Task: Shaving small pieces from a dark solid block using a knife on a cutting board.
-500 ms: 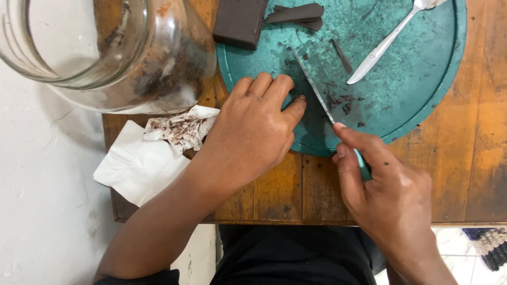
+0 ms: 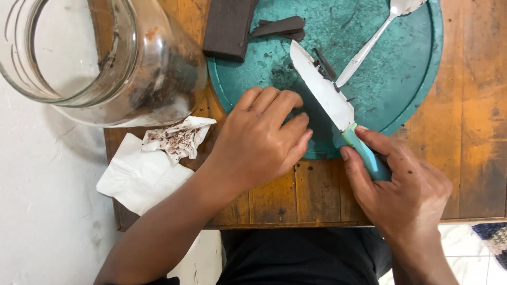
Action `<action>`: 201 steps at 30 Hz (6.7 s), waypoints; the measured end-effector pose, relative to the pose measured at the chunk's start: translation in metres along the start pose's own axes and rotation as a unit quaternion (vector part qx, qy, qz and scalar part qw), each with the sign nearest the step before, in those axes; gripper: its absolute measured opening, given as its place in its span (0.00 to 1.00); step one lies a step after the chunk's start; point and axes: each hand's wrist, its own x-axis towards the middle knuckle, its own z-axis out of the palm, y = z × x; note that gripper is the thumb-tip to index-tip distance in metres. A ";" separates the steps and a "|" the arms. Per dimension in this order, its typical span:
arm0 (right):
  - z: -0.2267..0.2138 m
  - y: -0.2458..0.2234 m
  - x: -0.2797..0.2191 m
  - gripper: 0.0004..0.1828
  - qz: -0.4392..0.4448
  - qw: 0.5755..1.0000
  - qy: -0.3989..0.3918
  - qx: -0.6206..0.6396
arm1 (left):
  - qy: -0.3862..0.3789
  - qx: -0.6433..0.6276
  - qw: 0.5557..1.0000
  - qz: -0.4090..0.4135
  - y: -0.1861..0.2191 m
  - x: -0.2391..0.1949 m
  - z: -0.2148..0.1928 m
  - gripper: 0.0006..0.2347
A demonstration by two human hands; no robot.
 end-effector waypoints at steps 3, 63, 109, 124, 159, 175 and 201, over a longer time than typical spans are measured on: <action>0.001 -0.001 -0.001 0.13 0.009 1.000 0.005 0.008 | 0.037 -0.006 0.999 0.003 0.001 0.004 0.000 0.09; 0.007 -0.014 0.059 0.44 -0.106 0.982 -0.125 -0.090 | -0.127 -0.407 0.813 -0.396 0.019 0.011 -0.015 0.16; -0.010 -0.023 0.034 0.34 -0.031 0.980 -0.161 0.110 | -0.026 -0.387 0.818 -0.425 0.016 0.009 -0.005 0.16; -0.008 0.016 0.014 0.21 0.286 0.855 -0.086 0.424 | 0.130 -0.060 0.982 -0.119 0.006 -0.004 0.017 0.11; -0.013 0.040 0.005 0.17 0.246 0.926 -0.005 0.287 | -0.180 0.045 0.982 -0.015 -0.066 0.067 0.063 0.04; -0.017 0.036 0.010 0.17 0.234 0.924 -0.002 0.303 | -0.200 -0.006 0.979 0.029 -0.076 0.073 0.068 0.06; -0.019 0.037 0.008 0.17 0.222 0.911 0.001 0.347 | -0.115 0.002 0.993 0.011 -0.070 0.076 0.050 0.02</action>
